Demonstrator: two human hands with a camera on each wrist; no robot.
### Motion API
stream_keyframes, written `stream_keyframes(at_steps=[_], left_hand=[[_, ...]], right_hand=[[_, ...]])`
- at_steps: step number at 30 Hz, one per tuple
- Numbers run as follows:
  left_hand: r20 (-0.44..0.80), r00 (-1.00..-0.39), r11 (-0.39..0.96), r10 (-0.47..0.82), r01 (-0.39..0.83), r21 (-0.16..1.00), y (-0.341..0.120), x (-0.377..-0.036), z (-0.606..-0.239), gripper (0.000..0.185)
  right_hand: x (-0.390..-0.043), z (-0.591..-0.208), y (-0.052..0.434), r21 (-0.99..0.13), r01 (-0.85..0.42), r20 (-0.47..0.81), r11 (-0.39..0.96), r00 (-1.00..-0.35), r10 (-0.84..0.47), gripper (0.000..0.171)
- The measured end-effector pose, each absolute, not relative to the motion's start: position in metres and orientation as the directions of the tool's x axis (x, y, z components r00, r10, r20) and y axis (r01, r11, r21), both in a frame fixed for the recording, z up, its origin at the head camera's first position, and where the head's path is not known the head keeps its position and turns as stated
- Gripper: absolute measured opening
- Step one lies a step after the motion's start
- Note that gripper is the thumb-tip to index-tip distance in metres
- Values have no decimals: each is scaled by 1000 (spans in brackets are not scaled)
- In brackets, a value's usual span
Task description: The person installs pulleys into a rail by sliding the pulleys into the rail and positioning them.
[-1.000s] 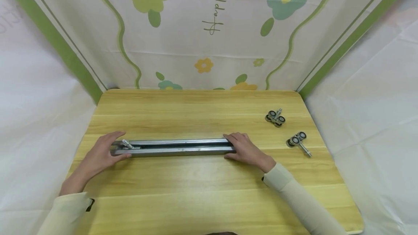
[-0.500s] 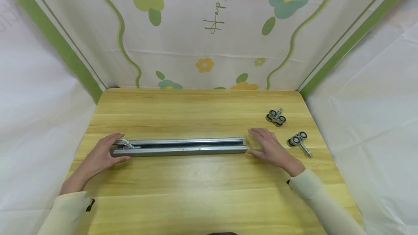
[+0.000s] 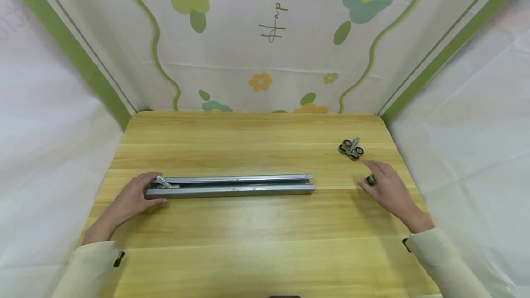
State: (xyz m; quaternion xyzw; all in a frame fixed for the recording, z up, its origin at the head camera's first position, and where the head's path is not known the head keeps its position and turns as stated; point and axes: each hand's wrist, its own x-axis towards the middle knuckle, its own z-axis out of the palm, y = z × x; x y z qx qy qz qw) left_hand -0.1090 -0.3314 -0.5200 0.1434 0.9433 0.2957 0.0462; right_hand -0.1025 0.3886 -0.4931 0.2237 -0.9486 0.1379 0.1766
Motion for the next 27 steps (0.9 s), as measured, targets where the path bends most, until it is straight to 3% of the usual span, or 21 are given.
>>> stream_keyframes(at_steps=[12,27], left_hand=[[-40,-961,791,275,202,578,-331,-108,-518,74],[-60,-962,801,266,186,569,-328,-109,-516,73]], right_hand=[[-83,-500,441,-271,-210,232,939,-961,-148,70],[-75,-520,468,-242,-43,39,969,-999,-35,63]])
